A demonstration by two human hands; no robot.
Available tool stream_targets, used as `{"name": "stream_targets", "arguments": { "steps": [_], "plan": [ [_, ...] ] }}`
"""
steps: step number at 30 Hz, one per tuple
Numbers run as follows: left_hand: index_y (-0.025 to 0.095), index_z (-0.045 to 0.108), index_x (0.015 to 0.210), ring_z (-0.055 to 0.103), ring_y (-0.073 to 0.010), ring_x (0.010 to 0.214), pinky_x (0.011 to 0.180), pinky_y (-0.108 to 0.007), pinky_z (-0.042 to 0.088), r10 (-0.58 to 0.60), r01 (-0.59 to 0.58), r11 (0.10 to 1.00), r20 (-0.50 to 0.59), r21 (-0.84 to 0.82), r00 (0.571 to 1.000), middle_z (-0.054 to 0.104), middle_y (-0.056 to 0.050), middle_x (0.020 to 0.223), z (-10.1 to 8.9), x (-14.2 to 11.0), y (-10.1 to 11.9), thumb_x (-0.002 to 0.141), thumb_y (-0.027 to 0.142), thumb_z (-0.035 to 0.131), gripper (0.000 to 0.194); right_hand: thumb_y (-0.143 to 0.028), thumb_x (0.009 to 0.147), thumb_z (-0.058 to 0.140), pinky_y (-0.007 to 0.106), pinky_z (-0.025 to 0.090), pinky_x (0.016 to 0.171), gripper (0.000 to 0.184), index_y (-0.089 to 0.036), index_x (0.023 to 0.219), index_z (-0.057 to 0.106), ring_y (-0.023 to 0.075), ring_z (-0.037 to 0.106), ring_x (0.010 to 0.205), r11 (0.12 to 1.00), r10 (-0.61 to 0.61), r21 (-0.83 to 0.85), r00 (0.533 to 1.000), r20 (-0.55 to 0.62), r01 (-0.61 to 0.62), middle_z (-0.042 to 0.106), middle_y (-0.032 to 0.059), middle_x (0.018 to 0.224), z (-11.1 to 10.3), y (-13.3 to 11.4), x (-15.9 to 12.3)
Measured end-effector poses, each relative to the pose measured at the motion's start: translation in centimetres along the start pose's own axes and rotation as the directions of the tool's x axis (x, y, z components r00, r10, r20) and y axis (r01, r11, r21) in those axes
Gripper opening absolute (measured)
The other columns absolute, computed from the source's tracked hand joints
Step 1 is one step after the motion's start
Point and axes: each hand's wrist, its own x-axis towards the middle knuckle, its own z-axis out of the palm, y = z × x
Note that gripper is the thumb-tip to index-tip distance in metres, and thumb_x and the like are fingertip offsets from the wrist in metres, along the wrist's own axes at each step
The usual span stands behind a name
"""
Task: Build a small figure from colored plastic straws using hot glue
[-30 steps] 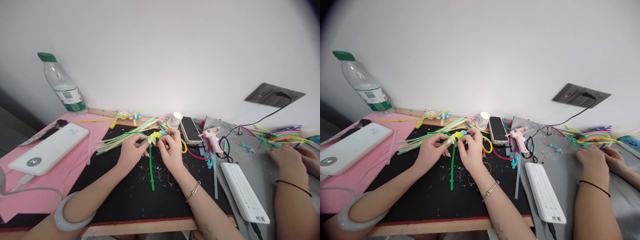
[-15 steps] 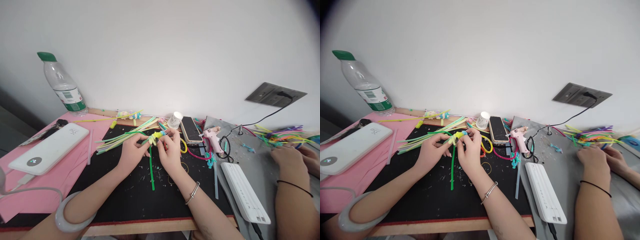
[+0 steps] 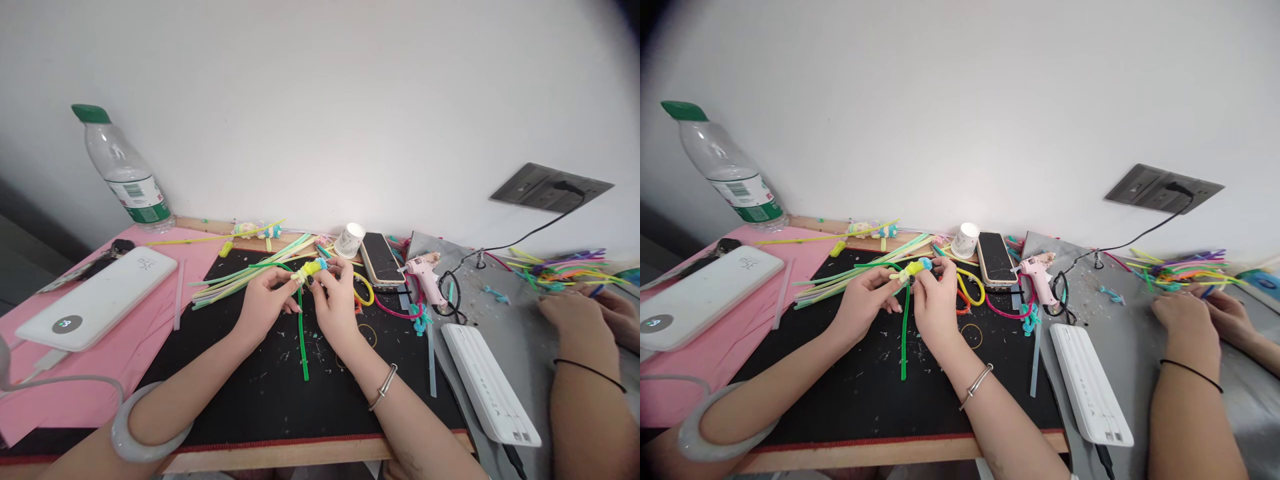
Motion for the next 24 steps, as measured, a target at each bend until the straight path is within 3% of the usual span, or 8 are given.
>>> {"name": "stream_targets", "arguments": {
  "steps": [5, 9, 15, 24],
  "plan": [
    [0.015, 0.059, 0.078, 0.059, -0.0087, 0.04, 0.039, -0.017, 0.04, -0.03, 0.03, 0.996, 0.009, -0.081, 1.0, 0.06, 0.004, 0.063, 0.11, -0.02, -0.06, 0.071, 0.041, 0.073, 0.03, -0.014, 0.084, 0.053, 0.039, 0.044, 0.088, 0.017, -0.018, 0.069, 0.058, 0.0208, 0.052, 0.096, 0.981, 0.13, 0.143, 0.992, -0.007, -0.127, 0.043, 0.0089, 0.106, 0.11, -0.05, 0.14],
    [0.016, 0.058, 0.078, 0.059, -0.0085, 0.04, 0.039, -0.016, 0.039, -0.046, 0.05, 0.989, 0.033, -0.142, 0.998, 0.058, 0.005, 0.06, 0.2, -0.1, 0.03, 0.07, 0.04, 0.074, 0.03, -0.016, 0.082, 0.056, 0.035, 0.046, 0.082, 0.016, -0.019, 0.067, 0.059, 0.0222, 0.051, 0.102, 0.948, 0.201, 0.25, 0.979, 0.018, -0.199, 0.044, 0.0084, 0.102, 0.15, 0.05, 0.35],
    [0.015, 0.059, 0.081, 0.059, -0.0079, 0.041, 0.04, -0.016, 0.04, -0.071, 0.084, 0.981, 0.078, -0.176, 0.994, 0.063, 0.003, 0.067, 0.11, -0.06, 0.4, 0.069, 0.039, 0.076, 0.032, -0.016, 0.082, 0.054, 0.03, 0.045, 0.073, 0.017, -0.019, 0.065, 0.056, 0.0188, 0.054, 0.09, 0.906, 0.181, 0.374, 0.98, 0.079, -0.197, 0.052, 0.0055, 0.093, -0.11, 0.07, 0.5],
    [0.015, 0.061, 0.088, 0.061, -0.0101, 0.044, 0.044, -0.019, 0.044, -0.065, 0.079, 0.982, 0.09, -0.171, 0.994, 0.064, 0.003, 0.065, 0.1, -0.04, 0.34, 0.068, 0.039, 0.077, 0.035, -0.015, 0.083, 0.051, 0.029, 0.043, 0.073, 0.019, -0.019, 0.065, 0.053, 0.0167, 0.053, 0.081, 0.923, 0.135, 0.356, 0.989, 0.065, -0.15, 0.054, 0.0026, 0.082, -0.38, -0.18, 0.54]
  ]
}}
